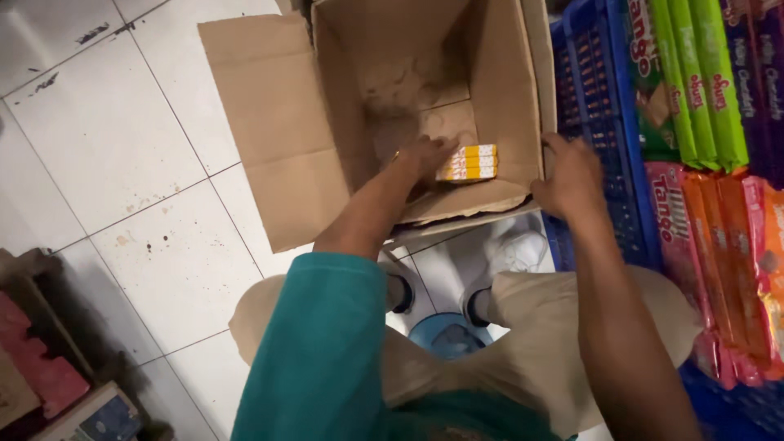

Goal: The person sits on a stool and transfers packets of Tango snacks from a cardboard box into a blue plastic crate, arranging them by color and type. The person then moves to a second box and transfers larger snack boxes into a cardboard box.

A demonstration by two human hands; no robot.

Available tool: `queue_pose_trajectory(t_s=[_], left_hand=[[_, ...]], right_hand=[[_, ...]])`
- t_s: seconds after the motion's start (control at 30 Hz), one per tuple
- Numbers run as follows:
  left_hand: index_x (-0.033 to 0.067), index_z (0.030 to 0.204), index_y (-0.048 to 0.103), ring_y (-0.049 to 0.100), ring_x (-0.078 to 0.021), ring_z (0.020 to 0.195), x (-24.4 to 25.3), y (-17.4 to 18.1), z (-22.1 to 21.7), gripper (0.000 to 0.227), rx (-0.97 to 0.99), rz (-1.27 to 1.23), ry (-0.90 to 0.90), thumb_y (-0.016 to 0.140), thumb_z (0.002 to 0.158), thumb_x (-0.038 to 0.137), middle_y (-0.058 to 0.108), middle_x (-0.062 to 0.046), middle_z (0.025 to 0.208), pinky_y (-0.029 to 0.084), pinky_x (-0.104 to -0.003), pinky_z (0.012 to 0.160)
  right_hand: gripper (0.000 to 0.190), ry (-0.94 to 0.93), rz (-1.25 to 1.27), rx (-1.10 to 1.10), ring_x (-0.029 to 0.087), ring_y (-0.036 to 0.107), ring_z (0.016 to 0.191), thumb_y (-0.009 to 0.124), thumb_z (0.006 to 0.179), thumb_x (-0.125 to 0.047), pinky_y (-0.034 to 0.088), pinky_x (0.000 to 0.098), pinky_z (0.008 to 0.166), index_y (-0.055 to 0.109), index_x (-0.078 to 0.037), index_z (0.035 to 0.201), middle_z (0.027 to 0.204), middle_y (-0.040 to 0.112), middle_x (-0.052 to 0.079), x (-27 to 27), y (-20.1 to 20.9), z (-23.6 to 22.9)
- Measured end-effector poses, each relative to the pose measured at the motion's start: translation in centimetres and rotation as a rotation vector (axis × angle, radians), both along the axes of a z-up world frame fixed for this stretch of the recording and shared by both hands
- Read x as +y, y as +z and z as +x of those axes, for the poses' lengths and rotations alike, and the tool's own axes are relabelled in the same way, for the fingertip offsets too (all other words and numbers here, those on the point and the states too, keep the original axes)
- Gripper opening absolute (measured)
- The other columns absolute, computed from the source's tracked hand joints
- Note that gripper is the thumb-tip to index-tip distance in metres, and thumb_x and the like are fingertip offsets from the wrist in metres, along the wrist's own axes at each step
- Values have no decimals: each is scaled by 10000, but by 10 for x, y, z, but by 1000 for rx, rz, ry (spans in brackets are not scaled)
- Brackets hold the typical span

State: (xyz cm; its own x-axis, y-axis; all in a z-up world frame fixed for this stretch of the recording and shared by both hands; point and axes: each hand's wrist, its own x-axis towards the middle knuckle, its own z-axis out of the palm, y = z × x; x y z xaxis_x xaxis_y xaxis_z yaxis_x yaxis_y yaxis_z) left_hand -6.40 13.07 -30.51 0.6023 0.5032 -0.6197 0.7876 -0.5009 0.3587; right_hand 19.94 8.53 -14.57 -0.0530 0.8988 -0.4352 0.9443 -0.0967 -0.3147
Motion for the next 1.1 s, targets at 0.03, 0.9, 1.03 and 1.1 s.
queue_pose_trajectory(t_s=[0.03,0.9,1.03,1.1], left_hand=[[315,1652,-47,512,-421,1374,1,-8,1,1384,0,-1,0,902,680,583,485,-93,1560,472,-615,1072],[18,1572,293,461,-540,1210,-60,193,-113,846,449,637,888,657,902,386,366,-298,1394,599,-579,592],[-92,1602,122,376,-705,1316,-37,183,-139,1110,98,533,1007,796,789,247,256,-417,1519,551,-754,753],[-181,1500,260,562,-644,1173,-15,182,-146,939,-385,533,1153,704,716,87,432,-414,1344,617,-640,810]], right_hand=[[761,0,-1,0,559,612,1155,775,713,-146,517,598,980,608,-86,1453,1175,608,332,2,-1,0],[595,-106,87,-90,590,584,1212,641,939,-114,513,659,962,441,42,1478,1315,546,406,15,-4,-49],[582,-124,163,-18,558,591,1201,596,957,-119,510,643,943,442,-12,1508,1278,570,355,29,-3,-58],[466,-144,245,27,570,605,1153,563,958,-140,515,638,915,508,2,1398,1197,590,352,38,-8,-59]])
